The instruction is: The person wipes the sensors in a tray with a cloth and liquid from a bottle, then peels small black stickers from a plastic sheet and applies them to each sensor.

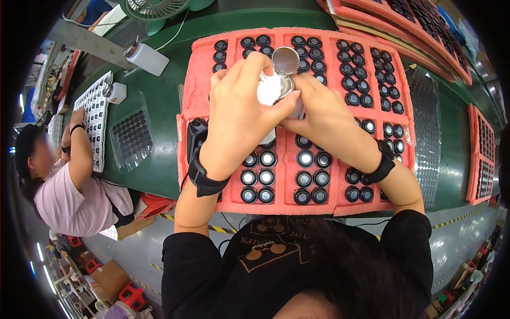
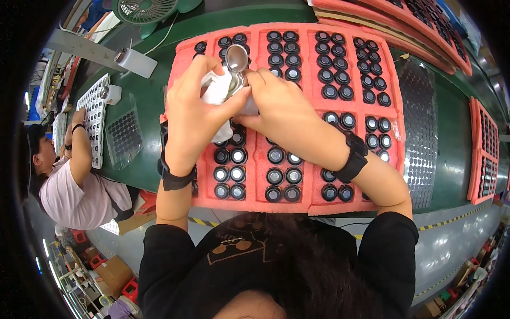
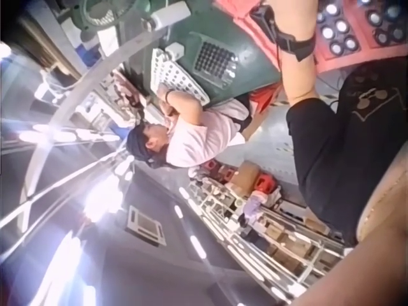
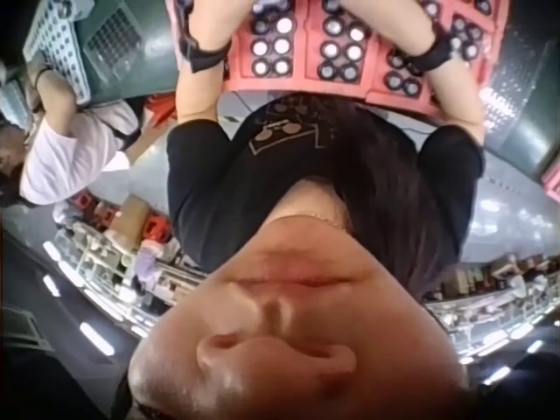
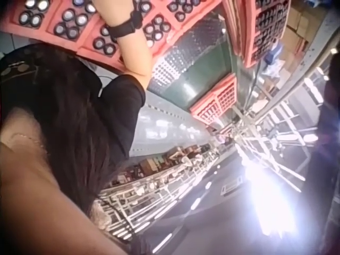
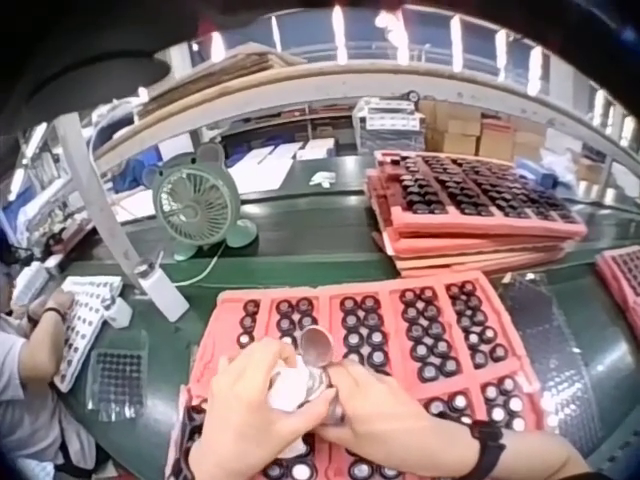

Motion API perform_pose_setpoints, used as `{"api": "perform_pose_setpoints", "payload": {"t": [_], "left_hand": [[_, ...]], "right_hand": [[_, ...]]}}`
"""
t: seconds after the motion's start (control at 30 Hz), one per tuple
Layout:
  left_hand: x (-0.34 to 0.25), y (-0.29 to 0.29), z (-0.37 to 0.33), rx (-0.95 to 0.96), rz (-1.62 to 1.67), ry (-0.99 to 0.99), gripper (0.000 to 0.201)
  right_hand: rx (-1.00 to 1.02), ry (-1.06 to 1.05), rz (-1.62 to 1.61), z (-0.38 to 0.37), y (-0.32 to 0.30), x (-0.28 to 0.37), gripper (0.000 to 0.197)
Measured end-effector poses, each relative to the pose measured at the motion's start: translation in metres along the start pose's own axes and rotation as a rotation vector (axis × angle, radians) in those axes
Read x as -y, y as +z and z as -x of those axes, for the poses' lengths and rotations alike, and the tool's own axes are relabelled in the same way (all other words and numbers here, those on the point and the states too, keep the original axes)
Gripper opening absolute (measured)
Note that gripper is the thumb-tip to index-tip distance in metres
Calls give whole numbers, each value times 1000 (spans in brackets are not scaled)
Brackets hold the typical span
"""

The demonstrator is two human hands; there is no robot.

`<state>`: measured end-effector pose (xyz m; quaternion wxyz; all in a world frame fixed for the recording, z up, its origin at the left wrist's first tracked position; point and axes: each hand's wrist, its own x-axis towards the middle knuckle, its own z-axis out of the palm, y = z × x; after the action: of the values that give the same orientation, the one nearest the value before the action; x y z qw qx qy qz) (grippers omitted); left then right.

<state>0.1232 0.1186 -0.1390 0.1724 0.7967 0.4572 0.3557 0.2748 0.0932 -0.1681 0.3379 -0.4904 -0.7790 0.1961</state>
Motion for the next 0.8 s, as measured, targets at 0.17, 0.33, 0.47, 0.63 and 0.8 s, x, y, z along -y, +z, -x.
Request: {"api": "perform_pose_setpoints", "payload": {"t": [0.17, 0.33, 0.47, 0.63, 0.8], "left_hand": [[5, -7, 2, -53, -215, 306, 28], [5, -22, 5, 104, -144, 248, 29], [4, -26, 6, 158, -218, 246, 29], [13, -27, 4, 147, -135, 219, 30], [6, -26, 5, 62, -154, 235, 33]], "right_hand": [[41, 41, -5, -4, -4, 3, 49], [29, 28, 16, -4, -1, 0, 50], [32, 7, 40, -4, -1, 0, 51], [15, 6, 64, -4, 0, 3, 51], [-1, 15, 115, -2, 2, 4, 50]]}}
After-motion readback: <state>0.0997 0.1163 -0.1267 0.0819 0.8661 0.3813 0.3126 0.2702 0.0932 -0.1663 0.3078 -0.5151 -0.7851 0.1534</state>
